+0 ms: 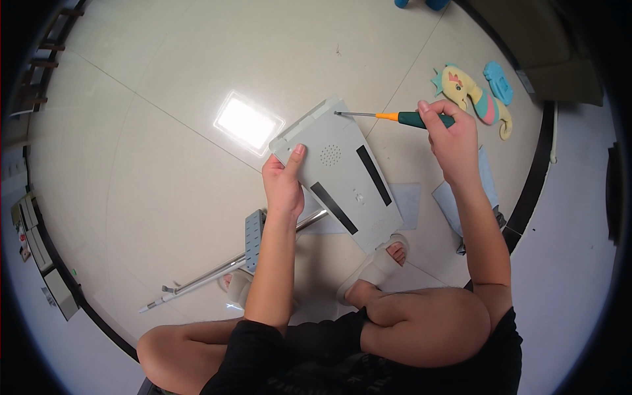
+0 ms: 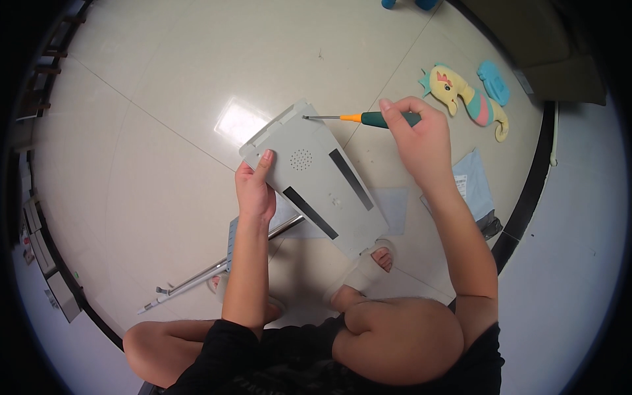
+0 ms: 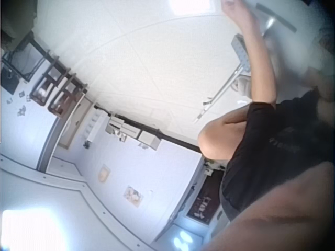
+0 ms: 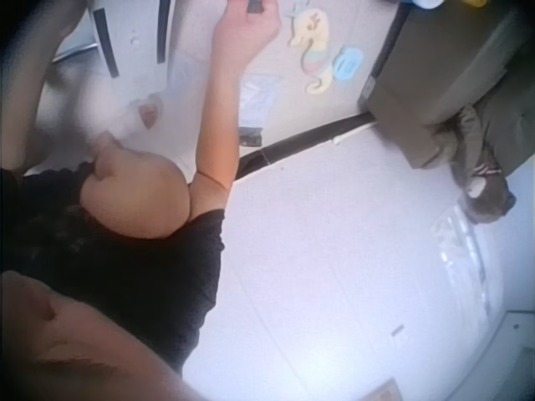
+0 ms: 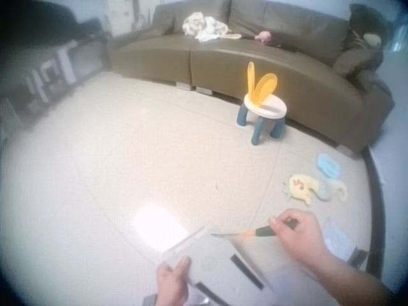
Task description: The person unscrews a mop head using a screwdriver, fits a cleaning pad onto the mop base, and tightens screws back into the head with the screwdriver.
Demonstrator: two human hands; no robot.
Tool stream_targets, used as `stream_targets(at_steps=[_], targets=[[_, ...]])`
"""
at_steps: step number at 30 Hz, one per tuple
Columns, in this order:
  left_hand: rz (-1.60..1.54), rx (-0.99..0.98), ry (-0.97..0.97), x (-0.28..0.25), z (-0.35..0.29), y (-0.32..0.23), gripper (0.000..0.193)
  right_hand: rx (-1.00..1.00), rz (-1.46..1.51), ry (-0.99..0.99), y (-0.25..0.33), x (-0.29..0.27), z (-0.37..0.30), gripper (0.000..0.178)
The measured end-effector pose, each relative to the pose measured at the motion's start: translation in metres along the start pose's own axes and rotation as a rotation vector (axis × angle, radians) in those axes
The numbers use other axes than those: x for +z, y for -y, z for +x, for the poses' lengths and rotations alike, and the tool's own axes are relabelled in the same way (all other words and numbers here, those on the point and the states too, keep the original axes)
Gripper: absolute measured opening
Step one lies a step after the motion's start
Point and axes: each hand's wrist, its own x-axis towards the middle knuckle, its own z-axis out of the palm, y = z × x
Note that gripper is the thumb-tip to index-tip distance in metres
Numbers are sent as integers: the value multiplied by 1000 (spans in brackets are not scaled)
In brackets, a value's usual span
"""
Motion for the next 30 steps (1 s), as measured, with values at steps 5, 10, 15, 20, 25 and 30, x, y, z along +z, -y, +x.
stream_targets(at_steps=[5,10,15,20,25,30], targets=[[-25,3,-17,3,-1,-2,25,127,110,29,-2,0,0,26],[10,6,-26,5,-2,-3,26,188,168,15,-4,-1,-3,26],[85,30,1,8,-6,-3,36,329,238,78,13,-4,-11,26],[-1,-12,39,7,-6,-4,57,44,-240,222,5,-14,-11,25],[-5,-23,18,9,-7,-6,56,-121,-392,249,18,-15,-18,28],[-16,-17,18,7,-6,-4,55,-224,-418,244,19,-16,-18,23]])
